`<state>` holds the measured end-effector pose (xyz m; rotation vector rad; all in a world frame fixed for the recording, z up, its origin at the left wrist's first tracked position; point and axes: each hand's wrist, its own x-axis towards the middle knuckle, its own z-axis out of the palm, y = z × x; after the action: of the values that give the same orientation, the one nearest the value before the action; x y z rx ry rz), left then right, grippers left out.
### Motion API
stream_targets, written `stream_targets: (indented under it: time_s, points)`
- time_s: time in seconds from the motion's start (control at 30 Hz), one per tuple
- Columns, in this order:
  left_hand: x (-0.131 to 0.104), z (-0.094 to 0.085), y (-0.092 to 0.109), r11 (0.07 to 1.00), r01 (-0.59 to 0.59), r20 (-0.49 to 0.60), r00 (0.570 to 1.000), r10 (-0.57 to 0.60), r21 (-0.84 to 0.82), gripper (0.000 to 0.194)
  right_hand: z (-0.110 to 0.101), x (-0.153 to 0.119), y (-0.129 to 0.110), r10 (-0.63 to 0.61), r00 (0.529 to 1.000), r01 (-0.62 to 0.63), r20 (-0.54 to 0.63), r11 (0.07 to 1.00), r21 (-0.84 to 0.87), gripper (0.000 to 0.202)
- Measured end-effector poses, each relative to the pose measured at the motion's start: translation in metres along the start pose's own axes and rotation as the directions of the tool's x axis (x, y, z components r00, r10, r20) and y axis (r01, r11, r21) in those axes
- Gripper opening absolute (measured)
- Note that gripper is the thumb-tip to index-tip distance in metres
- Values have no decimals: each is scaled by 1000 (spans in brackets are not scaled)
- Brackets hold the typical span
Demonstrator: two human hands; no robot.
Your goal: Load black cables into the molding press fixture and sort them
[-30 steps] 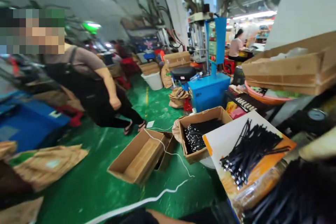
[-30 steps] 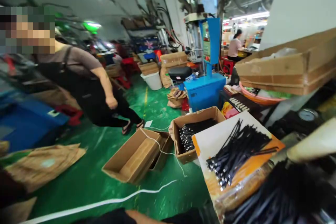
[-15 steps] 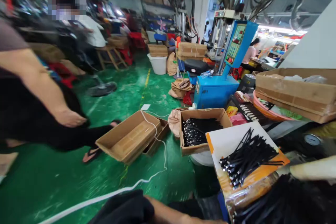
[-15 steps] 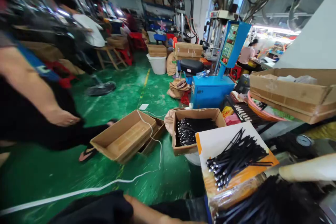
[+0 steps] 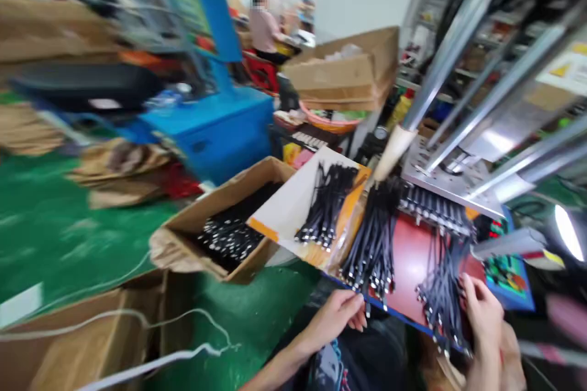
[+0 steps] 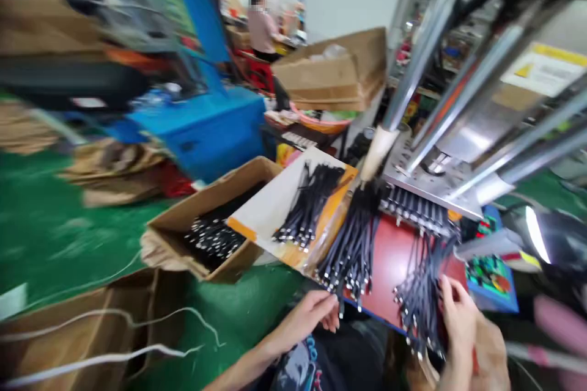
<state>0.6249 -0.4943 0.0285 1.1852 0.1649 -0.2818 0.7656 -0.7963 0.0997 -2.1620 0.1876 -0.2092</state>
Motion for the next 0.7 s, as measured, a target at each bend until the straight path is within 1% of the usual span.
stream_targets:
  time_s: [0.07, 0.1, 0.17, 0.23, 0.33, 0.4, 0.47, 0.57, 0.63, 0.7]
  points:
    - [0, -3, 11, 997, 38, -6, 999, -37, 63, 57, -12, 19, 30, 63, 997, -62, -45, 998, 24, 69]
    - [0, -3, 16, 995, 49, -14, 999, -48, 92, 57, -13, 26, 41, 72, 996, -70, -45, 997, 38, 70]
    - [0, -1, 24, 988, 68, -33, 997, -64, 137, 59, -10, 31, 53, 64, 997, -61, -48, 996, 58, 69]
    - [-1, 2, 29, 983, 91, -51, 995, -84, 160, 61, -5, 29, 56, 42, 997, -38, -58, 996, 77, 67]
    - [-1, 4, 26, 974, 146, -102, 986, -130, 173, 65, 0, 25, 55, 5, 997, 1, -73, 996, 92, 63]
    - [0, 2, 22, 967, 191, -124, 977, -172, 169, 68, 5, 28, 55, -20, 997, 28, -78, 995, 94, 61]
    - [2, -3, 19, 961, 231, -120, 970, -214, 153, 68, 9, 36, 56, -46, 996, 52, -76, 995, 87, 58]
    - [5, -8, 18, 959, 258, -127, 962, -243, 117, 65, 9, 40, 56, -77, 995, 80, -58, 995, 61, 54]
    - [5, -4, 17, 960, 265, -130, 959, -252, 87, 61, 5, 34, 54, -93, 995, 94, -45, 995, 35, 51]
    - [2, 5, 15, 961, 273, -96, 959, -268, 50, 62, 7, 28, 47, -113, 992, 113, -48, 994, 7, 43]
